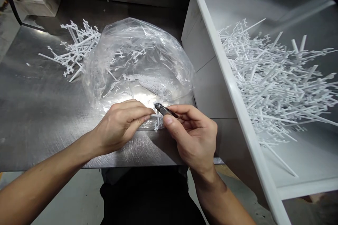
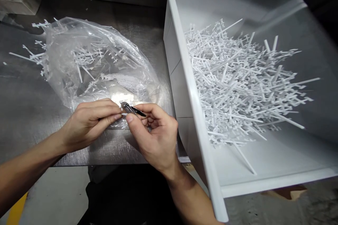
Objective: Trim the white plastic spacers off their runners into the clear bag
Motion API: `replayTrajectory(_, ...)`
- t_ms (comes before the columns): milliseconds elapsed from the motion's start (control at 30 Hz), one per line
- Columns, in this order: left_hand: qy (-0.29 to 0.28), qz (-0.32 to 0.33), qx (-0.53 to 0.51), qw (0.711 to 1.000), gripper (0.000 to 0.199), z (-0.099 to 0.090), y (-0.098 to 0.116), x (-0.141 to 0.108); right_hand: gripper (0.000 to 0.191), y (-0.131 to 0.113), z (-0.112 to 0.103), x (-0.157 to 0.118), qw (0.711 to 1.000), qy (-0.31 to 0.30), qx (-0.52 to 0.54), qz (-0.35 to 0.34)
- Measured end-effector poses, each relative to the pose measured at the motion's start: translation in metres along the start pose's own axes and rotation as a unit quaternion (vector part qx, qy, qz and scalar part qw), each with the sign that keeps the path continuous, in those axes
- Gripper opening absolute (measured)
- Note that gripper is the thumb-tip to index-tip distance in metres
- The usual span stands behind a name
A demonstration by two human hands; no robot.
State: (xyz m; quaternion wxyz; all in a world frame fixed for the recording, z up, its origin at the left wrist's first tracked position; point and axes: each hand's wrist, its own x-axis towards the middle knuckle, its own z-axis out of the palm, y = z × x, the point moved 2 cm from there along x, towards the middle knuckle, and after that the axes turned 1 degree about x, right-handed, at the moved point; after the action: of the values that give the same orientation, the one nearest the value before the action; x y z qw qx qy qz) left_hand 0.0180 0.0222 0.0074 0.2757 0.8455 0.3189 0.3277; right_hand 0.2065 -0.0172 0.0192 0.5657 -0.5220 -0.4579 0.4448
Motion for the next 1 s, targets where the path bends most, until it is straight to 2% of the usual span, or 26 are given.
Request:
replayTrajectory(300, -0.001, 0.025, 0.036, 0.999, 0.016, 0.006, 0.001, -0.001, 0.004, 0.005, -0.001, 0.001, 0.997, -0.007, 0.065, 0.05)
replayTrajectory(467, -0.013, -0.006, 0.035, 0.999, 0.018, 0.005, 0.001, -0.001, 0.012, 0.01, -0.003, 0.001, 0.992, -0.009, 0.081, 0.097)
replayTrajectory(600, 0.004, -0.073, -0.018, 0.997, 0.019, 0.0, 0.0, 0.0, 0.011, 0.011, -0.008, -0.001, 0.996, 0.036, 0.058, 0.052)
replayTrajectory(733, 0.047, -0.136, -0.053, 0.988, 0.017, -0.004, -0.002, 0.001, 0.007, 0.007, -0.011, -0.005, 0.999, 0.015, 0.013, 0.029)
replayTrajectory(1000, 0.073, -0.149, -0.061, 0.984, 0.017, -0.005, -0.002, 0.0, 0.009, -0.001, -0.01, -0.01, 0.999, -0.012, -0.051, -0.011)
